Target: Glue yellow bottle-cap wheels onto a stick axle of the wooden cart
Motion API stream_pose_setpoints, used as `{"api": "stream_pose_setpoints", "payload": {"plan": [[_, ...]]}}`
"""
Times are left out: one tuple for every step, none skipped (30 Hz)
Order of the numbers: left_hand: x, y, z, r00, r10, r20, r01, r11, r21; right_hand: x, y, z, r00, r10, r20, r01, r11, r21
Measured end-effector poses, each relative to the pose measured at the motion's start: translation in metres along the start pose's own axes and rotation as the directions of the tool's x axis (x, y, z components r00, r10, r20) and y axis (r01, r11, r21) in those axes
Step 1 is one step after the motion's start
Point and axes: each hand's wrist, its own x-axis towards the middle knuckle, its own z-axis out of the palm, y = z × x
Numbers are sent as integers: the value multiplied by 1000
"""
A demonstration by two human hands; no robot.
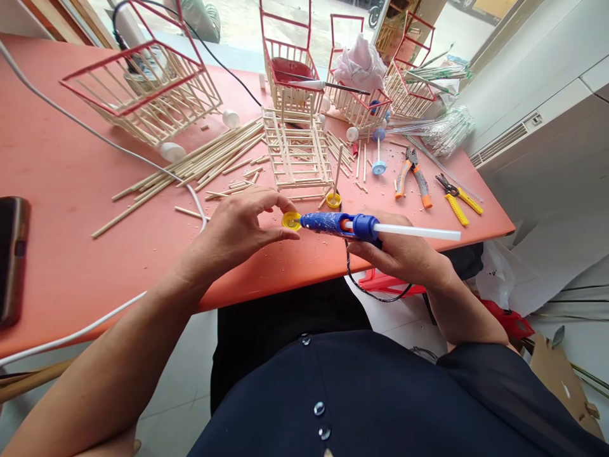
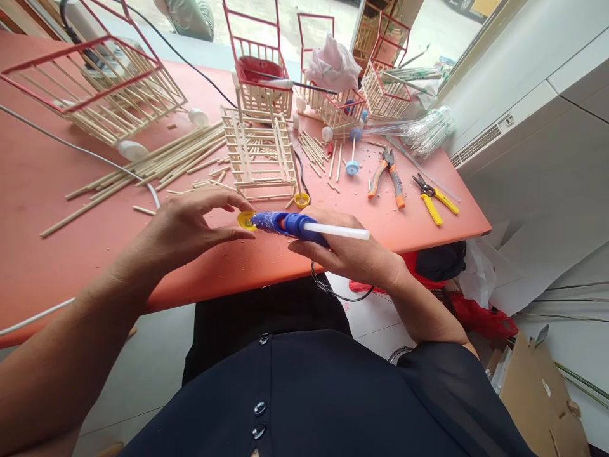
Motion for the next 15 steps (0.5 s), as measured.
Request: {"api": "stream_pose_setpoints", "payload": {"plan": [[0,0,0,1000,0,-3,0,1000,-6,0,1,0,1000,-2,-7,2,1000,-17],[0,1,0,1000,-2,-7,2,1000,-13,0,1,1,1000,-5,-14,5,999,-37],[0,1,0,1000,-5,-12,5,1000,-20,0,2,1,1000,-8,-19,7,998,-55],[0,2,0,1000,-7,-21,7,1000,-27,0,3,1,1000,-11,-21,9,998,-68],[0,3,0,999,-8,-33,7,999,-33,0,3,1,1000,-14,-21,13,997,-70],[0,4,0,999,-8,-46,6,999,-36,1,3,1,1000,-17,-18,16,998,-65],[0,5,0,998,-7,-58,5,999,-35,1,3,1,1000,-18,-15,17,998,-56],[-1,5,0,998,-6,-69,4,999,-32,1,3,1,1000,-16,-11,15,999,-47],[-1,6,0,997,-7,-77,5,1000,-25,1,3,1,1000,-10,-10,9,999,-40],[-1,6,0,997,-9,-82,8,1000,-16,1,2,1,1000,-1,-7,1,999,-35],[-1,6,-1,996,-12,-84,12,1000,-8,1,2,1,1000,6,-6,-6,1000,-30],[-1,5,-1,996,-16,-86,16,1000,-1,1,3,1,1000,6,-6,-6,1000,-25],[-2,5,-1,996,-20,-87,20,1000,4,1,3,1,1000,-3,-10,2,1000,-19],[-2,5,-1,996,-24,-86,25,1000,7,0,3,2,1000,-17,-19,17,1000,-16],[-1,5,-1,996,-26,-87,27,1000,8,0,4,3,999,-35,-33,35,999,-19]]}}
